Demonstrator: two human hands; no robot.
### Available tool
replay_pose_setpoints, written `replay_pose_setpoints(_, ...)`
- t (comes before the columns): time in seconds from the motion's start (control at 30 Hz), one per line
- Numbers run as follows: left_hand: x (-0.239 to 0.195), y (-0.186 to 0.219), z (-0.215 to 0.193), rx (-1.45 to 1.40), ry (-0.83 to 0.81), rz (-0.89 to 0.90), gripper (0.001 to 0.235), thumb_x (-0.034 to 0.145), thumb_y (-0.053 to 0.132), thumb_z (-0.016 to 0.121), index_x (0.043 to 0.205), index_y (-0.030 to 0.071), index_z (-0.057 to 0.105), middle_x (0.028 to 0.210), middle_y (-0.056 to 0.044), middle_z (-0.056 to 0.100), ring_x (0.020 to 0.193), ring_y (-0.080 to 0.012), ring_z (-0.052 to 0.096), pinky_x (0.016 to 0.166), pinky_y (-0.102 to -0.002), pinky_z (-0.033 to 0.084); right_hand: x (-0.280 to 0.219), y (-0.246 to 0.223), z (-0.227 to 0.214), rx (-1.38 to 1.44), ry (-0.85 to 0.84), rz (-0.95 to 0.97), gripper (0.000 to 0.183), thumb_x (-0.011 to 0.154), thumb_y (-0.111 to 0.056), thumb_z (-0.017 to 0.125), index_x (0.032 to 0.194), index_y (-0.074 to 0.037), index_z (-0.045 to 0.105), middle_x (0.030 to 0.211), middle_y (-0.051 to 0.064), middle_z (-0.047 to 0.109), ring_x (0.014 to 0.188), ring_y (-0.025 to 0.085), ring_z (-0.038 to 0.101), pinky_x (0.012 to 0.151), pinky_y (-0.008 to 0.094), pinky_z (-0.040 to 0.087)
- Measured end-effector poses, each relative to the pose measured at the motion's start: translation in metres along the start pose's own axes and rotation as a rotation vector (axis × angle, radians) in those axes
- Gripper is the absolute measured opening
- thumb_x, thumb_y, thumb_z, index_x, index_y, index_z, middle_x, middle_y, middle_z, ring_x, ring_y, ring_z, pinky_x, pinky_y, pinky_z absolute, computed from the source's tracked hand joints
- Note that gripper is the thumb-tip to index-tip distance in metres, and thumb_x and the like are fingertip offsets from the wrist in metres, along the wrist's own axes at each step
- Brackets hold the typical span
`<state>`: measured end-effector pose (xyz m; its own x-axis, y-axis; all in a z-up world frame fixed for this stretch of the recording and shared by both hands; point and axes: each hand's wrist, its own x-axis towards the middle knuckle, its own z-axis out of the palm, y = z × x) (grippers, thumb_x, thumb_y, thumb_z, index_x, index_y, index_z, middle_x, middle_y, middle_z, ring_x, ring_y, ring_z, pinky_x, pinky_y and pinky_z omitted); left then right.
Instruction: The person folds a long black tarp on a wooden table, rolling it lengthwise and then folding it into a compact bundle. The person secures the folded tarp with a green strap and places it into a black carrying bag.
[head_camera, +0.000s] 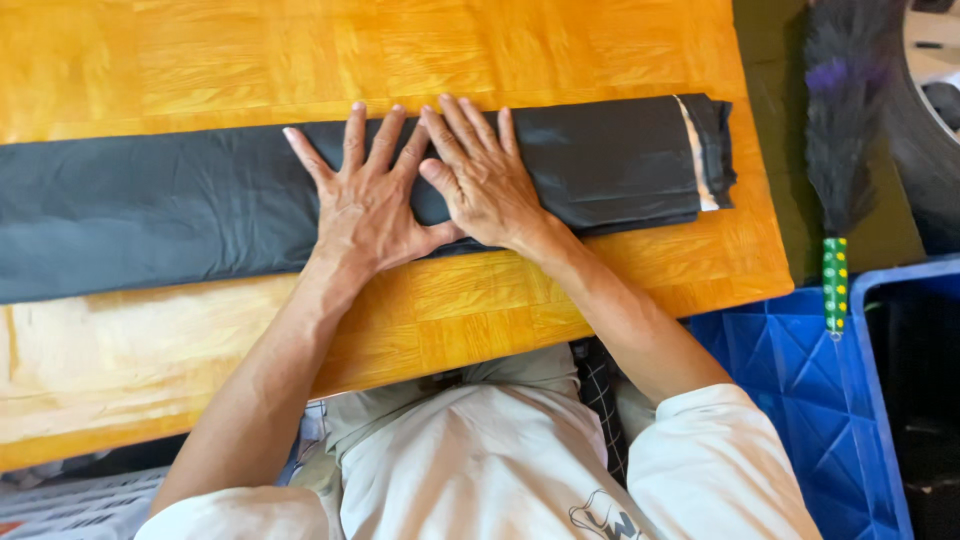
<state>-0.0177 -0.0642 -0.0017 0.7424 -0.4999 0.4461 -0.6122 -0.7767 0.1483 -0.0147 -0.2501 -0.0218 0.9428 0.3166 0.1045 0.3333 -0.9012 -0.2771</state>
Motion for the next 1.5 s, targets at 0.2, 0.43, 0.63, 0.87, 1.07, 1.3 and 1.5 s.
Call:
replay_pose_setpoints(0.2, -0.012, -0.01, -0.002, -0.015, -0.11, -0.065, 0.117, 0.086, 0.093, 0.034, 0.162, 0.004, 0.036, 0.166, -0.012, 0.038, 0.154, -0.0407, 0.024, 0.102, -0.088, 0.001, -0.003, 0.004, 0.003, -0.012, 0.029, -0.008, 0.065, 0.11, -0.053, 0.016, 0.165, -0.017, 0.022, 0.172, 0.007, 0.021, 0.16, 0.027, 0.016, 0.127, 0.055, 0.001)
replay_pose_setpoints(0.43, -0.027, -0.052, -0.027, 0.04, -0.219, -0.142, 0.098, 0.098, 0.083, 0.023, 0.162, 0.011, 0.038, 0.165, -0.003, 0.04, 0.154, -0.0305, 0.025, 0.102, -0.089, 0.002, -0.004, 0.001, 0.002, -0.066, 0.079, -0.04, 0.068, 0.11, -0.055, 0.023, 0.163, -0.013, 0.03, 0.169, 0.011, 0.028, 0.157, 0.032, 0.022, 0.124, 0.061, 0.009)
replay_pose_setpoints(0.63, -0.04, -0.06, -0.028, -0.008, -0.026, -0.069, 0.099, 0.101, 0.083, 0.032, 0.16, 0.006, 0.049, 0.161, -0.01, 0.05, 0.153, -0.0419, 0.028, 0.101, -0.088, 0.0, -0.001, -0.006, -0.005, -0.062, 0.036, -0.006, 0.07, 0.109, -0.056, 0.023, 0.163, -0.012, 0.028, 0.17, 0.011, 0.025, 0.157, 0.032, 0.019, 0.124, 0.06, 0.005)
replay_pose_setpoints(0.87, -0.036, -0.062, -0.025, -0.005, -0.155, -0.117, 0.106, 0.093, 0.086, 0.027, 0.163, 0.007, 0.034, 0.166, -0.009, 0.038, 0.155, -0.0441, 0.021, 0.101, -0.09, -0.005, 0.045, -0.071, -0.004, -0.156, -0.041, -0.091, 0.096, 0.096, -0.073, 0.003, 0.157, -0.003, 0.029, 0.167, 0.018, 0.024, 0.156, 0.034, 0.02, 0.121, 0.067, 0.002)
replay_pose_setpoints(1.07, -0.038, -0.063, -0.024, -0.061, -0.1, -0.117, 0.097, 0.094, 0.077, 0.035, 0.161, 0.008, 0.042, 0.163, -0.008, 0.045, 0.154, -0.0428, 0.026, 0.101, -0.089, -0.005, 0.037, -0.061, 0.02, -0.053, -0.021, -0.098, 0.094, 0.098, -0.071, 0.014, 0.159, 0.0, 0.02, 0.166, 0.021, 0.026, 0.156, 0.036, 0.023, 0.126, 0.052, 0.016)
replay_pose_setpoints(1.3, -0.04, -0.062, -0.029, -0.036, -0.035, -0.08, 0.111, 0.094, 0.091, 0.029, 0.16, 0.002, 0.047, 0.162, -0.011, 0.046, 0.153, -0.0424, 0.026, 0.098, -0.09, 0.0, 0.008, -0.03, 0.011, -0.146, 0.117, -0.033, 0.078, 0.11, -0.06, 0.031, 0.162, -0.004, 0.023, 0.168, 0.019, 0.028, 0.157, 0.034, 0.025, 0.127, 0.057, 0.017)
replay_pose_setpoints(1.5, -0.039, -0.06, -0.028, -0.061, -0.06, -0.112, 0.078, 0.11, 0.063, 0.025, 0.16, 0.006, 0.043, 0.165, -0.009, 0.042, 0.154, -0.0425, 0.023, 0.1, -0.089, -0.002, 0.011, -0.059, 0.006, -0.257, 0.131, -0.023, 0.071, 0.113, -0.057, 0.032, 0.166, -0.011, 0.019, 0.171, 0.022, 0.014, 0.161, 0.04, 0.015, 0.123, 0.073, 0.009)
